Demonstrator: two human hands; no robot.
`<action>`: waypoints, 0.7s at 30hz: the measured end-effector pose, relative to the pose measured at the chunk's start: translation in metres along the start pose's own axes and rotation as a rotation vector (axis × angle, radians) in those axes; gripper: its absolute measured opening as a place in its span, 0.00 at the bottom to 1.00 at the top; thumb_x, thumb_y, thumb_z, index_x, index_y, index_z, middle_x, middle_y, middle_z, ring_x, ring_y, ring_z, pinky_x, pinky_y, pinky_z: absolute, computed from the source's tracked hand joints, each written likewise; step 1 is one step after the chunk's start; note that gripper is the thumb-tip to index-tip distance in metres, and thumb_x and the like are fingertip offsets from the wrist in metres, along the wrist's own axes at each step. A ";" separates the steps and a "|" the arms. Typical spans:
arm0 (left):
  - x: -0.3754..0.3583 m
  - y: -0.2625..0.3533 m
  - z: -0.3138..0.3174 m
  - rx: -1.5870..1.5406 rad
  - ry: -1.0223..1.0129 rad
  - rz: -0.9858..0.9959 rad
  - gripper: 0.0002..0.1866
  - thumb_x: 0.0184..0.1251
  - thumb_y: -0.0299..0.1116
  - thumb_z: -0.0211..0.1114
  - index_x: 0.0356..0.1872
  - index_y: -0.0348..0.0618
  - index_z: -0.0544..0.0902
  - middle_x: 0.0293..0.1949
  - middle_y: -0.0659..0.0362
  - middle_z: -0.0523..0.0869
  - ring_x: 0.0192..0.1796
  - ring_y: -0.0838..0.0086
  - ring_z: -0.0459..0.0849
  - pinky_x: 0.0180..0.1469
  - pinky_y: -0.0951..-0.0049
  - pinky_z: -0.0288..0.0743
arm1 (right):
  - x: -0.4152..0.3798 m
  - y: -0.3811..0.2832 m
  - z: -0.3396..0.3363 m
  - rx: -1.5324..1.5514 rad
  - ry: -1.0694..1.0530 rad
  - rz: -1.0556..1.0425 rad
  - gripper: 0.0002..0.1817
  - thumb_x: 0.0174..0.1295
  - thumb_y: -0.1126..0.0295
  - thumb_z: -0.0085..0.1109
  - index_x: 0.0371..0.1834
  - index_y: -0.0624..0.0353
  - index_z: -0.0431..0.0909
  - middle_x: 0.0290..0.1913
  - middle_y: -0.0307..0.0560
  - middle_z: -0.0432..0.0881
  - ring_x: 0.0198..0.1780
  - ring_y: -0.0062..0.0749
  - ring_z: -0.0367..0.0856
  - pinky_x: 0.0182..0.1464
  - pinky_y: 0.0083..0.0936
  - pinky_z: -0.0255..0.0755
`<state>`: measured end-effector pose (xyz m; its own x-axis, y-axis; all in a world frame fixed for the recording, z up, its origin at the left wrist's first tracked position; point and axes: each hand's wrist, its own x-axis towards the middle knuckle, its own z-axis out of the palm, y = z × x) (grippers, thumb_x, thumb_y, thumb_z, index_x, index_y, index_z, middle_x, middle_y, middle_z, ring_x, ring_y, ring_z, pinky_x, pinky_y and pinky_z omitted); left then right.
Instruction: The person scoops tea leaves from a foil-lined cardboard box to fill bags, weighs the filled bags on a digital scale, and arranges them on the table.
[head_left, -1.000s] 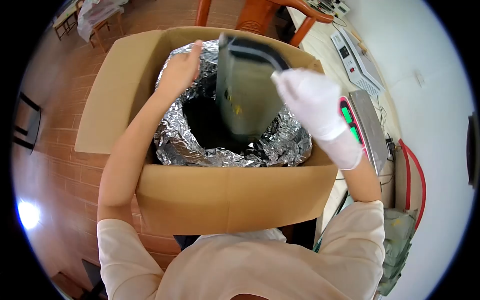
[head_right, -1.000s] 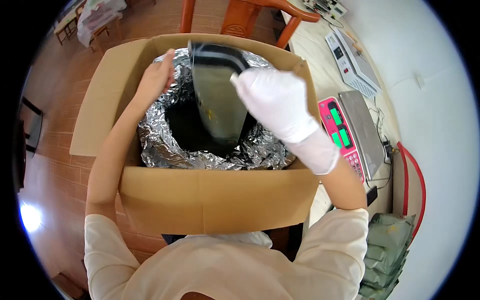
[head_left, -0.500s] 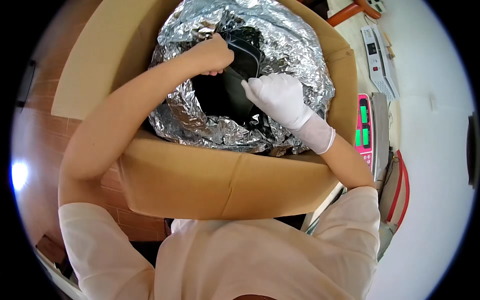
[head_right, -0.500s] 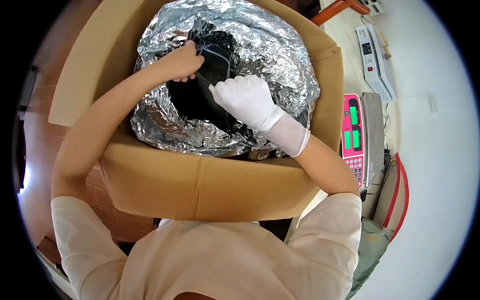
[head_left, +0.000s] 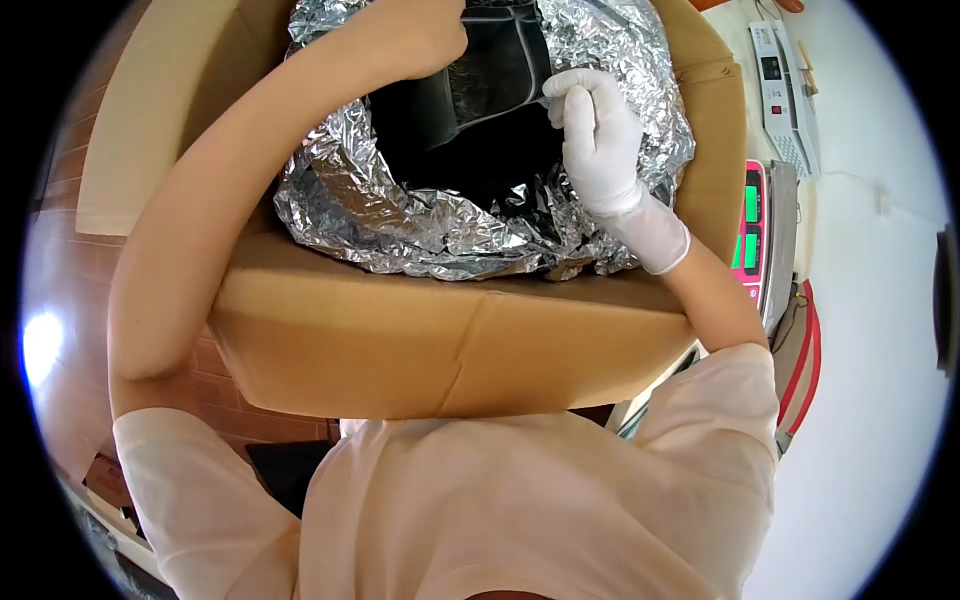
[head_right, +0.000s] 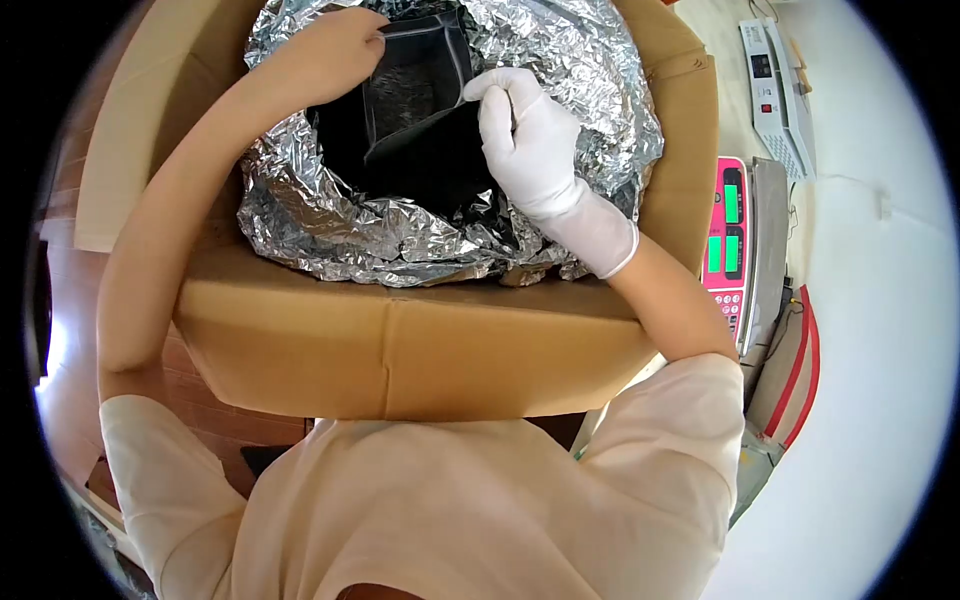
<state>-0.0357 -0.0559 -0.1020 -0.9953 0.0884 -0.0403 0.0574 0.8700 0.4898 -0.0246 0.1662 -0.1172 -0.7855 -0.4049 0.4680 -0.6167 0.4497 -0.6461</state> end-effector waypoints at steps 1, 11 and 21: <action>-0.004 0.001 -0.004 -0.032 0.090 0.040 0.11 0.55 0.28 0.52 0.27 0.32 0.82 0.31 0.38 0.82 0.38 0.48 0.83 0.45 0.54 0.75 | -0.005 0.007 0.006 0.081 -0.003 0.069 0.07 0.65 0.74 0.48 0.35 0.59 0.78 0.18 0.37 0.75 0.18 0.17 0.70 0.24 0.17 0.67; -0.014 0.000 -0.017 0.062 0.202 0.099 0.10 0.53 0.25 0.53 0.30 0.31 0.82 0.36 0.40 0.83 0.42 0.50 0.82 0.47 0.55 0.75 | -0.062 0.105 0.069 -0.611 -1.067 0.175 0.23 0.56 0.60 0.60 0.53 0.59 0.74 0.48 0.54 0.77 0.52 0.47 0.76 0.54 0.37 0.71; -0.011 0.007 -0.027 0.042 0.123 0.115 0.09 0.50 0.26 0.56 0.29 0.32 0.82 0.33 0.42 0.83 0.40 0.53 0.83 0.45 0.58 0.76 | -0.110 0.141 0.175 -0.710 -1.307 0.285 0.45 0.59 0.74 0.50 0.75 0.40 0.35 0.69 0.64 0.56 0.60 0.56 0.70 0.55 0.44 0.73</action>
<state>-0.0263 -0.0643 -0.0744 -0.9839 0.1308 0.1218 0.1721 0.8772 0.4482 -0.0167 0.1350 -0.3653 -0.5183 -0.4706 -0.7141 -0.6526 0.7573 -0.0253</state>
